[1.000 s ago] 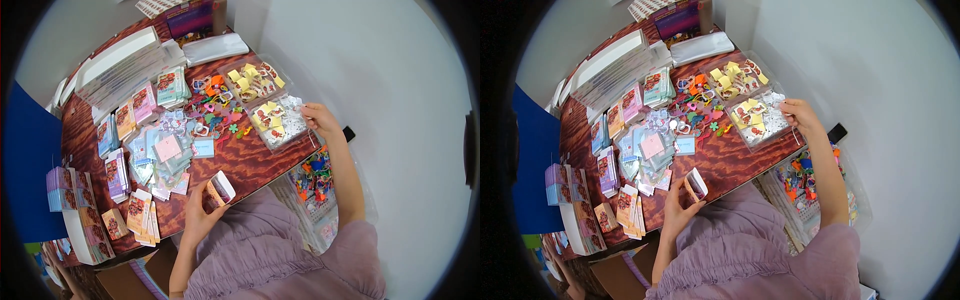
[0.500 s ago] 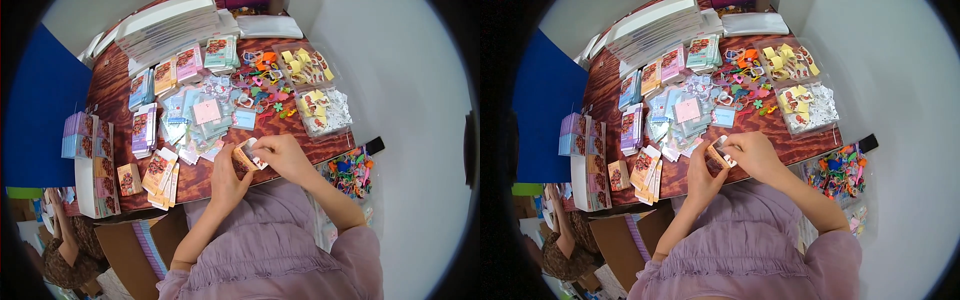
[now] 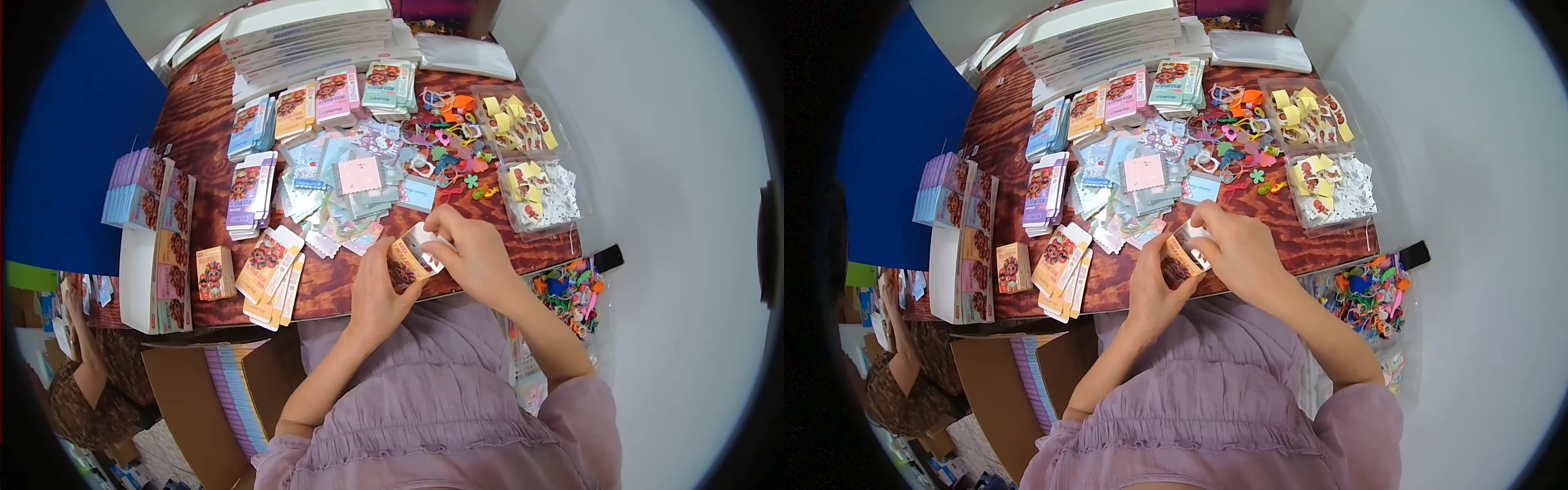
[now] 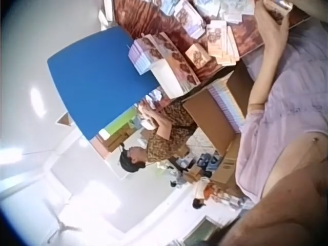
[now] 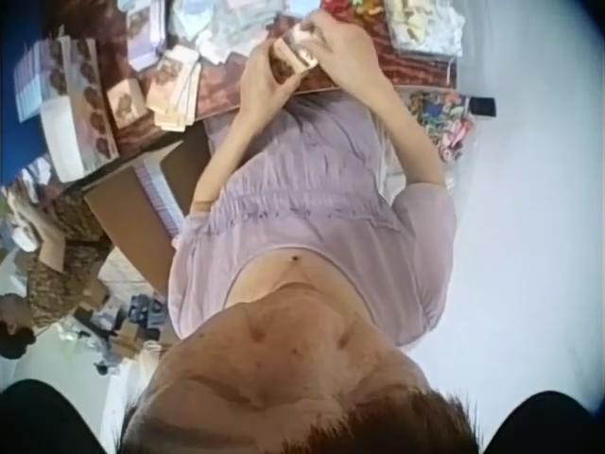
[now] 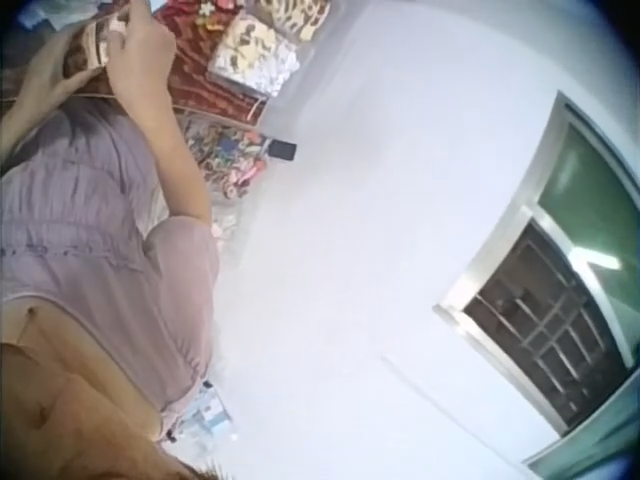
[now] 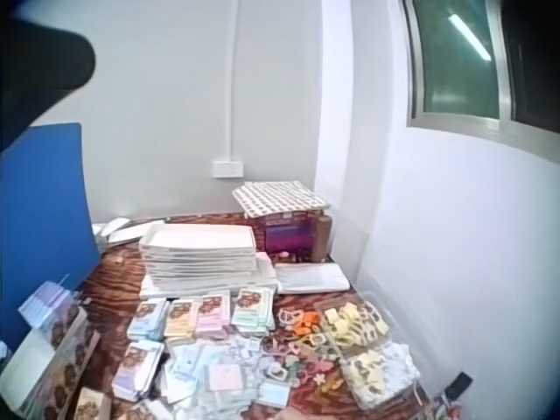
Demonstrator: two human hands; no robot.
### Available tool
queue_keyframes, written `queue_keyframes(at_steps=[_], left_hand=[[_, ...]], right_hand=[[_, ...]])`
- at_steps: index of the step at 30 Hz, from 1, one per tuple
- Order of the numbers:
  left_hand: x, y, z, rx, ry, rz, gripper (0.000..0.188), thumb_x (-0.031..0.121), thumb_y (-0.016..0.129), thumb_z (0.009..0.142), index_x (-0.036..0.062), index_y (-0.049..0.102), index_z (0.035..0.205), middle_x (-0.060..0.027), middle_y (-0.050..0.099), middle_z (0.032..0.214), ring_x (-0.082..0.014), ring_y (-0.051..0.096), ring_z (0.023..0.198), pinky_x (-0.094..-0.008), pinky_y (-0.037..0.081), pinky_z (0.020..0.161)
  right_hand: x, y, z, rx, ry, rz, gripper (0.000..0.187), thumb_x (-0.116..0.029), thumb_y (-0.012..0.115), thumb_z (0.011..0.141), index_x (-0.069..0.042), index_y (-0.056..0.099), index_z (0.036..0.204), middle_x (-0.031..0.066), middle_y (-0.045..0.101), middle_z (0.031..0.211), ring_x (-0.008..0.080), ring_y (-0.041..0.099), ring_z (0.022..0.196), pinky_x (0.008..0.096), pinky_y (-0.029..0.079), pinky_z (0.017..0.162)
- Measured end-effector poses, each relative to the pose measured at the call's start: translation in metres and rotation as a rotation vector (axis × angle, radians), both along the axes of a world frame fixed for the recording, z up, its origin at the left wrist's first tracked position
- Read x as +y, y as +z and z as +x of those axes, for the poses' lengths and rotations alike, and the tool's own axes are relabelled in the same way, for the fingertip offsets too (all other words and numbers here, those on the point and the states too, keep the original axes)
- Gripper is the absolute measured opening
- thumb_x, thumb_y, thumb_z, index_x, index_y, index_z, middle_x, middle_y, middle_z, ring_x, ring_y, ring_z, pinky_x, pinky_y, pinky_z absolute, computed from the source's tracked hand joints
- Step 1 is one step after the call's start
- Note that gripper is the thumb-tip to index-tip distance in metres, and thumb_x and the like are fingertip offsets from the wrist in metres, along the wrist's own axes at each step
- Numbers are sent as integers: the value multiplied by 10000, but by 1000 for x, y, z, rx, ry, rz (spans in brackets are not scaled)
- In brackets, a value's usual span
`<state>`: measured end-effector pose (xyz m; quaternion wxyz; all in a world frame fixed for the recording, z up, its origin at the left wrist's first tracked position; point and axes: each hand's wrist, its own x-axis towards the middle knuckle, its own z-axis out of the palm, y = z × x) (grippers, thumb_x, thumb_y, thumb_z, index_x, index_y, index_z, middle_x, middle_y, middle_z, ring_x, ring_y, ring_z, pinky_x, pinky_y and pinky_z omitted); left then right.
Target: Sorting various stationery items and stickers and placing them into small individual packaging bags.
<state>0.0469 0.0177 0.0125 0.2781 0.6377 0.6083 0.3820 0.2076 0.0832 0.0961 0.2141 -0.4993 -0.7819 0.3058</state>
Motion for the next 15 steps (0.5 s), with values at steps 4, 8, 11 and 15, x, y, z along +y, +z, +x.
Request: queue_keyframes(at_steps=[4, 8, 11, 15], left_hand=[[-1, 5, 1, -33, -5, 6, 737, 171, 843, 722, -24, 444, 1310, -178, 562, 1135, -334, 590, 1019, -414, 505, 859], [-1, 7, -1, -65, 10, -5, 723, 181, 843, 724, -25, 455, 1298, -175, 567, 1126, -329, 600, 1010, -408, 508, 861], [-4, 6, -6, -69, 43, -2, 721, 191, 842, 729, -25, 456, 1297, -176, 568, 1137, -330, 603, 1022, -405, 509, 863], [-7, 7, -9, -73, 105, -14, 743, 225, 853, 732, -24, 451, 1305, -176, 569, 1159, -336, 611, 1046, -408, 513, 864]], right_hand=[[4, -11, -9, 6, 71, 476, 179, -120, 701, 842, -46, 618, 981, 115, 656, 847, 292, 668, 757, 379, 511, 637], [1, -9, -19, -167, 228, 548, 209, -116, 717, 826, -42, 634, 1004, 98, 659, 908, 281, 668, 811, 365, 520, 639], [2, -8, -16, 12, 232, 617, 211, -86, 729, 805, -34, 661, 998, 95, 662, 939, 257, 661, 822, 349, 520, 643], [-12, -17, -6, 236, 39, 411, 163, -82, 754, 782, -36, 679, 919, 87, 644, 979, 269, 620, 888, 370, 501, 693]])
